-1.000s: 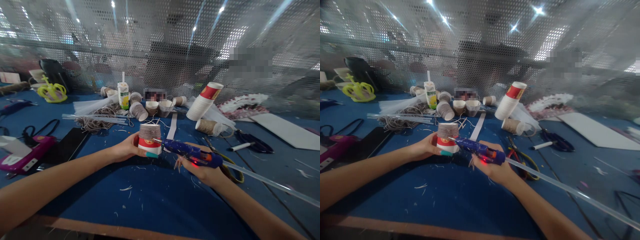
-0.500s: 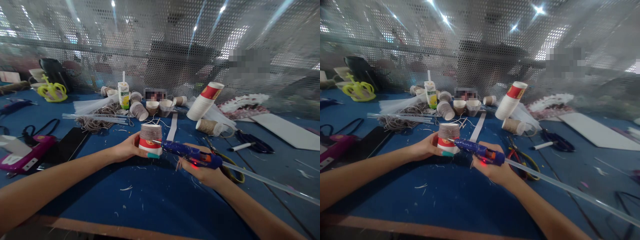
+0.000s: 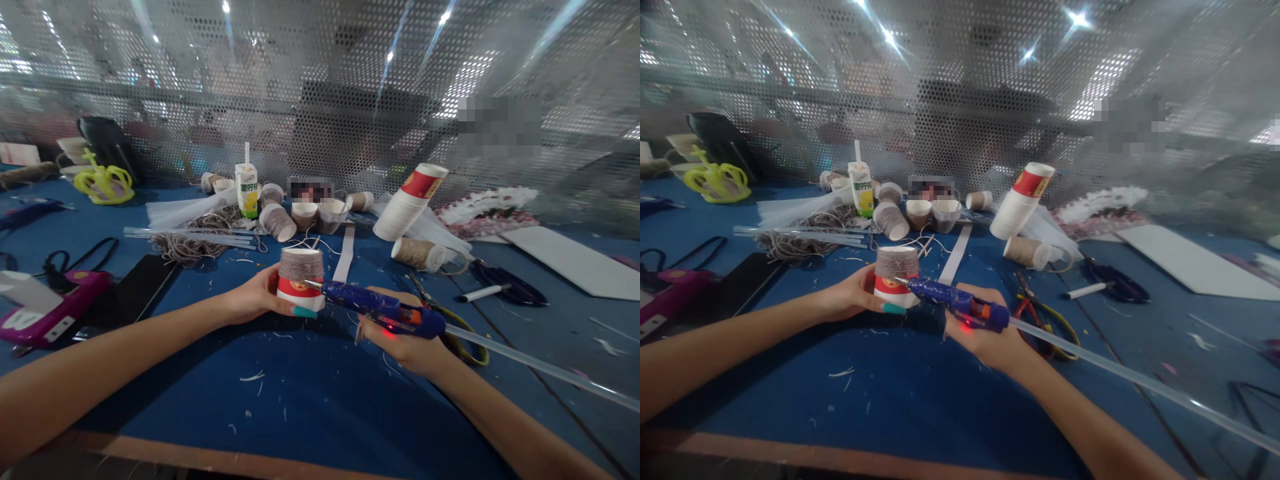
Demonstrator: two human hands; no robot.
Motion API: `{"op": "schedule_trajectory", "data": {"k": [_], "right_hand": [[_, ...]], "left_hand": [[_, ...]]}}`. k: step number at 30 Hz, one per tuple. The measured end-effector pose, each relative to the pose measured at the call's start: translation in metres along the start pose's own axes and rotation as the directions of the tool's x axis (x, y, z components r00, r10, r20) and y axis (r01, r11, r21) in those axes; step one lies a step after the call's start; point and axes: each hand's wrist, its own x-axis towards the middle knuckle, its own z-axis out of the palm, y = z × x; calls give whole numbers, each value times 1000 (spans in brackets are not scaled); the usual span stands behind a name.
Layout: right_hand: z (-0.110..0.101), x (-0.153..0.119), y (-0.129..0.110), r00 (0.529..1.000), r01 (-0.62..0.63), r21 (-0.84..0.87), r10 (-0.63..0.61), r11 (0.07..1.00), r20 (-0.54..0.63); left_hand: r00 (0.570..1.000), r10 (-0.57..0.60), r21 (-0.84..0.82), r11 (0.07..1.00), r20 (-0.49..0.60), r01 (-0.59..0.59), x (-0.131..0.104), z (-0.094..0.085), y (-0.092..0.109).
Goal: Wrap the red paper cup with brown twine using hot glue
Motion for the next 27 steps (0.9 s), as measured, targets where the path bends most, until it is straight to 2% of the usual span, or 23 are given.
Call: {"op": "schedule_trajectory", "data": {"k": [11,22,27], "right_hand": [[0,0,-4,999,30,-24,-31,999,-24],[-1,0,-4,1000,-17,11,17,1000,9],[-1,0,-3,1000,-5,6,5,1000,0]], "left_hand": [[999,10,-20,1000,53,-9,0,0,1],[998,-1,-33,999,58,3,-1,2,4],[995,15,-40,999,94,-12,-1,3,5]]}}
